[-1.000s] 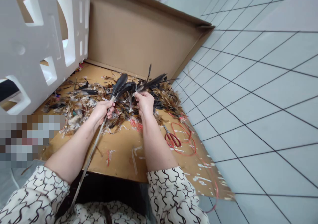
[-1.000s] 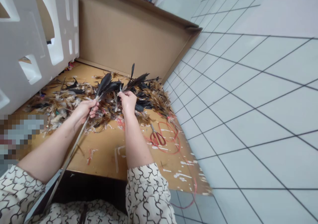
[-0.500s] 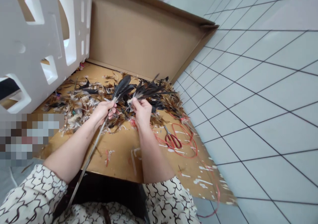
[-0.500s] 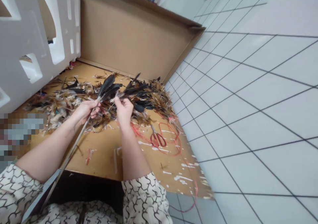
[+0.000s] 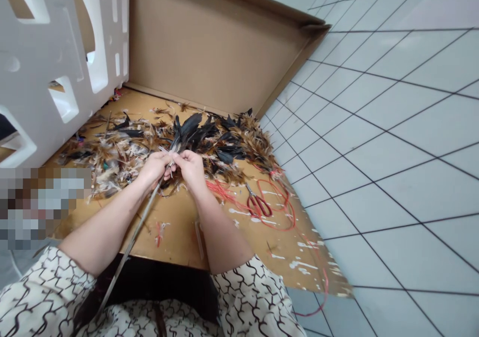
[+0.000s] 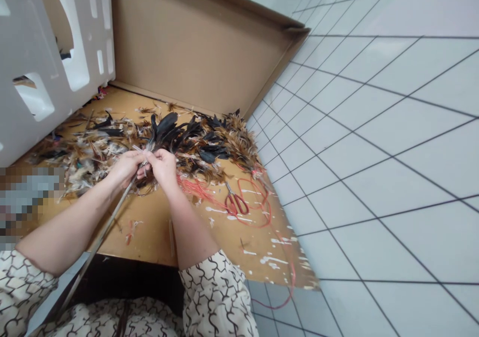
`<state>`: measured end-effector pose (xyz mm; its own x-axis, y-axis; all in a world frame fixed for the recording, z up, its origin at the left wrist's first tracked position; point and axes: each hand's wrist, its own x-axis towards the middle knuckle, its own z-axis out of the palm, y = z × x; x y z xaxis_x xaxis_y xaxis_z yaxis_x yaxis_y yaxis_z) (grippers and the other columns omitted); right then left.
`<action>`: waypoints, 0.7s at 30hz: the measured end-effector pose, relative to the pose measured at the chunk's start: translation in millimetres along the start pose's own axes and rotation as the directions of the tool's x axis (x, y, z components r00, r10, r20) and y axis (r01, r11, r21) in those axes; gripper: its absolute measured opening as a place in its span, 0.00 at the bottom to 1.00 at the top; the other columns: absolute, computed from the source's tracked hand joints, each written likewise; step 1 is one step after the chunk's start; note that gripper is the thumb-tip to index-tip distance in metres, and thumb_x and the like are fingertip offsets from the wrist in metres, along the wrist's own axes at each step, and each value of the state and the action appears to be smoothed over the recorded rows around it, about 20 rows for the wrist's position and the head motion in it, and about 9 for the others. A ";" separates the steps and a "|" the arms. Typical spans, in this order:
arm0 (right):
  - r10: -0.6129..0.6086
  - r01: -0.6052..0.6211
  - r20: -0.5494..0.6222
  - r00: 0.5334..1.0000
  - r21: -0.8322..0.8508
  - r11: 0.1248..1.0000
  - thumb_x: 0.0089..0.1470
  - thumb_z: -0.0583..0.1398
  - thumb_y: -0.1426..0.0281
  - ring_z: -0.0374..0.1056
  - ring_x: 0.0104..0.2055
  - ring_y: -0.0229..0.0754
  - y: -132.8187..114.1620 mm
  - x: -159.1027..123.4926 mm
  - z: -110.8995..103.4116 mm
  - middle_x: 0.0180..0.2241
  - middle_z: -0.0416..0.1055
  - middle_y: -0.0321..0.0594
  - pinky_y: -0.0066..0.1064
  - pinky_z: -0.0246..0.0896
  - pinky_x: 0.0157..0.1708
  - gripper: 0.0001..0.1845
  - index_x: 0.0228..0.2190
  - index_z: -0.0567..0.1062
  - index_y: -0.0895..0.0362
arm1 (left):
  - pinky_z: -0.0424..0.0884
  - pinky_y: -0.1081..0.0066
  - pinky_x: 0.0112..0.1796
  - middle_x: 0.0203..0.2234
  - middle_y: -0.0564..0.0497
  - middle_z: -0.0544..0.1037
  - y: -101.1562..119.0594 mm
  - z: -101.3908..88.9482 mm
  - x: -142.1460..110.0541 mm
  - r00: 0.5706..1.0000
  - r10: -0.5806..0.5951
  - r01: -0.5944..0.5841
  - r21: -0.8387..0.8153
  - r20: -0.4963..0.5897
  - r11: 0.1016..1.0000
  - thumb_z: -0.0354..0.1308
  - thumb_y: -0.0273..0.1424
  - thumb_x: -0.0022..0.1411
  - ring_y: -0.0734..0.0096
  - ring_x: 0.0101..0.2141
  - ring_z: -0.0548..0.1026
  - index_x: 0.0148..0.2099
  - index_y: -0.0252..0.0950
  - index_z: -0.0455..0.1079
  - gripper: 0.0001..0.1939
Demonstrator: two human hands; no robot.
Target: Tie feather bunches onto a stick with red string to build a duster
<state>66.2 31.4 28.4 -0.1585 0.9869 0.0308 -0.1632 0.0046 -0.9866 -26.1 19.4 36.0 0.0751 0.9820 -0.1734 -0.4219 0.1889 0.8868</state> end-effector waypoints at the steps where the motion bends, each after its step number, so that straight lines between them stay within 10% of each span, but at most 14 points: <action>1: -0.007 0.007 -0.010 1.000 -0.006 1.000 0.36 0.65 0.56 0.61 0.10 0.34 0.3 0.3 -0.3 0.10 0.63 0.27 0.26 0.60 0.11 0.21 0.18 0.60 0.56 | 0.48 0.81 0.09 0.08 0.56 0.63 -0.5 0.4 -0.1 1.000 -0.006 0.006 0.004 -0.007 1.000 0.59 0.31 0.52 0.85 0.08 0.53 0.20 0.32 0.61 0.14; 21: -0.026 0.014 -0.131 0.991 -0.090 0.996 0.35 0.61 0.66 0.54 0.13 0.30 -2.8 5.1 -9.9 0.08 0.59 0.27 0.23 0.50 0.17 0.15 0.12 0.60 0.56 | 0.45 0.81 0.12 0.06 0.60 0.55 -10.2 1.7 -4.9 0.986 0.129 -0.144 0.154 0.102 0.977 0.56 0.40 0.56 0.86 0.08 0.50 0.18 0.34 0.59 0.21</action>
<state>75.5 38.0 29.7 -0.0250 0.9991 0.0351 -0.0775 0.0331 -0.9964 -20.7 12.6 28.5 0.1118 0.9937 -0.0126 -0.2837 0.0440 0.9579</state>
